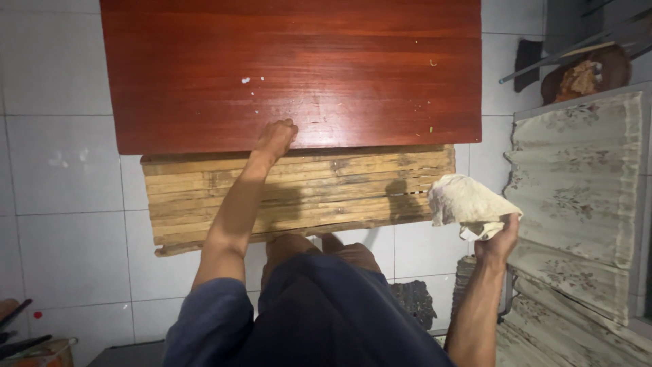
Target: Wiping down a wooden dining table and a bamboo bench using a cloth.
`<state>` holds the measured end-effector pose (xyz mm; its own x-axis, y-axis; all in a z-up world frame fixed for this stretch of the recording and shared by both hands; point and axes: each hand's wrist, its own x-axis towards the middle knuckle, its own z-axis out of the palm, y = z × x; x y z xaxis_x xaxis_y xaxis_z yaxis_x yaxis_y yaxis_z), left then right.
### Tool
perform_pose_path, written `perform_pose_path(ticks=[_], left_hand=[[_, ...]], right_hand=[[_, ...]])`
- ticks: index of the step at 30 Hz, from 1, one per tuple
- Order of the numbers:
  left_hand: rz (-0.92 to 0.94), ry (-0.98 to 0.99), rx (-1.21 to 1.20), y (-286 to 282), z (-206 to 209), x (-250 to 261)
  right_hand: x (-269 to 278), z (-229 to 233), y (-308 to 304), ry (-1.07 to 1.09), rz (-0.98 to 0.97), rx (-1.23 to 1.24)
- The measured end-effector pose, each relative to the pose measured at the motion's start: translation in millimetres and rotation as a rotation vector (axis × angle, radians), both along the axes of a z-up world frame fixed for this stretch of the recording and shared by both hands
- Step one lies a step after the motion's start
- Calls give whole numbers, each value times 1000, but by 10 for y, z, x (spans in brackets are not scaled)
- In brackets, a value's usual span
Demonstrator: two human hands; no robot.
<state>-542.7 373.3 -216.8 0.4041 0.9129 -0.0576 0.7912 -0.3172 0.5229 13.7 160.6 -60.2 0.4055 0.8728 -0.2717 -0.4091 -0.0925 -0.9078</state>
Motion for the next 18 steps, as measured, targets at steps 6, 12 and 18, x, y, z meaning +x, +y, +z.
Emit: perform_pose_path(ticks=[6, 12, 18], left_hand=[[-1, -100, 66, -59, -31, 7], [412, -872, -384, -32, -205, 54], [523, -1496, -731, 2, -208, 137]], right_hand=[[81, -113, -52, 18, -56, 7], [132, -134, -109, 3, -64, -4], [167, -129, -187, 17, -58, 14]])
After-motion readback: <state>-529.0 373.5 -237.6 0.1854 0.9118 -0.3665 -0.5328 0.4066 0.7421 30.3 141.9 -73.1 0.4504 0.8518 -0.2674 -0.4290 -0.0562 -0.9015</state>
